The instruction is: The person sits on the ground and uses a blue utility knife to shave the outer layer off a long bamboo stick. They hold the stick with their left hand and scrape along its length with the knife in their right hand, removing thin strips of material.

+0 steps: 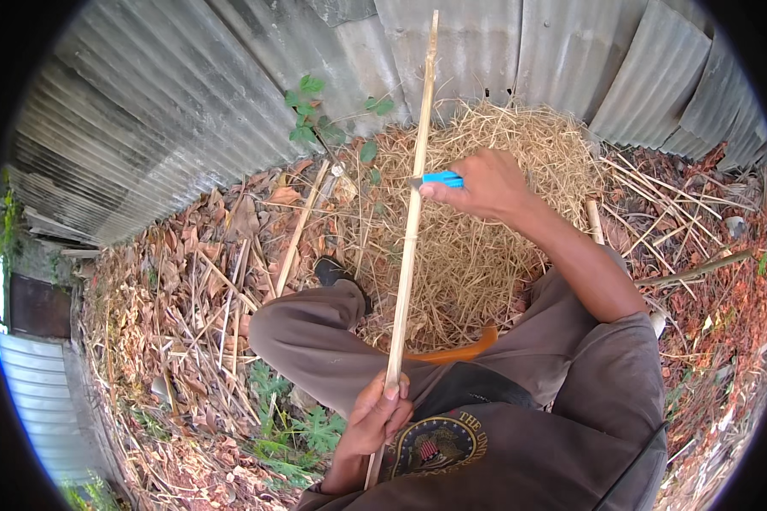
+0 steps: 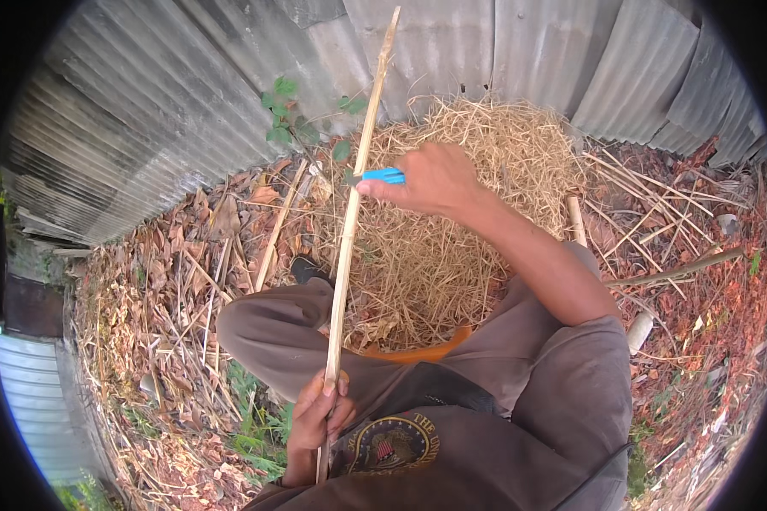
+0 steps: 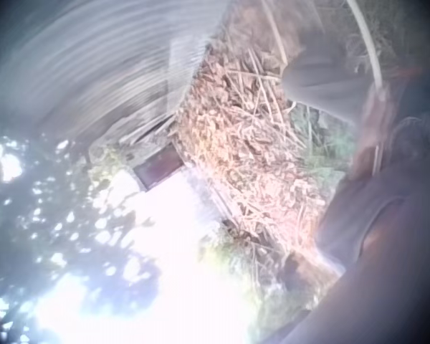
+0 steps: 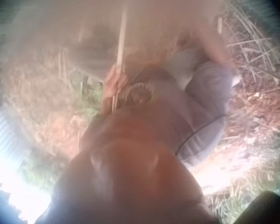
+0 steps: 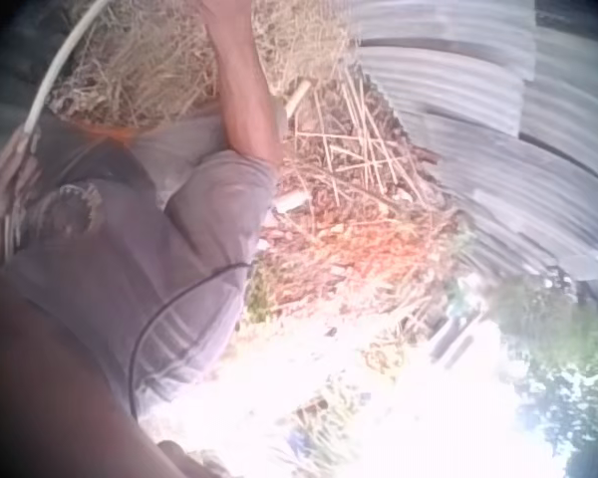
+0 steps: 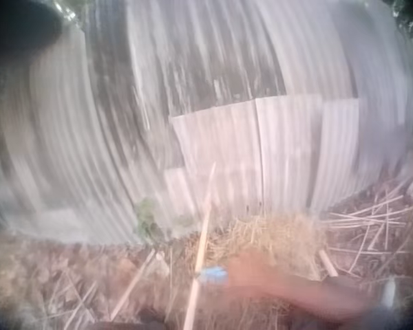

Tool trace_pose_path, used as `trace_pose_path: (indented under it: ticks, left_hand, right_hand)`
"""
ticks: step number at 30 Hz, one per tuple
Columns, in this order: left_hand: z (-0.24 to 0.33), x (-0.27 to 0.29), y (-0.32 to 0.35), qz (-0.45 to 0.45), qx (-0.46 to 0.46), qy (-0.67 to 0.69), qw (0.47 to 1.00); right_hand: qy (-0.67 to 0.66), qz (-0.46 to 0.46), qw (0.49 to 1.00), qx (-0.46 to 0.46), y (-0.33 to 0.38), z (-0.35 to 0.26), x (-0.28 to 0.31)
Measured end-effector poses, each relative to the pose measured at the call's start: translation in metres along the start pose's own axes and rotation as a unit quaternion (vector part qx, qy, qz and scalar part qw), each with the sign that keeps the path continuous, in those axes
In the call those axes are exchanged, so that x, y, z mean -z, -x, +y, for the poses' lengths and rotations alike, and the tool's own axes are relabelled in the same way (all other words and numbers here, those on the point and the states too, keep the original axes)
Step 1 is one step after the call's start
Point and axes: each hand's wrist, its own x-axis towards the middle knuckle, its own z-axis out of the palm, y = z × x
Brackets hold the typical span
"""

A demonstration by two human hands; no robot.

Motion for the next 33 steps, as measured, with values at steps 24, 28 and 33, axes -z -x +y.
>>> trace_pose_path:
  ticks: [24, 28, 33]
  left_hand:
    - [-0.017, 0.024, 0.022, 0.105, 0.048, -0.762, 0.637]
    - [-0.028, 0.053, 0.032, 0.134, -0.036, -0.621, 0.772]
    - [-0.038, 0.042, 0.002, 0.128, -0.006, -0.256, 0.958]
  right_hand:
    - [0.230, 0.097, 0.939, -0.237, -0.005, 0.166, -0.001]
    - [0.154, 0.051, 0.954, -0.251, 0.005, 0.146, 0.011]
    - [-0.014, -0.010, 0.994, -0.110, 0.013, 0.034, -0.006]
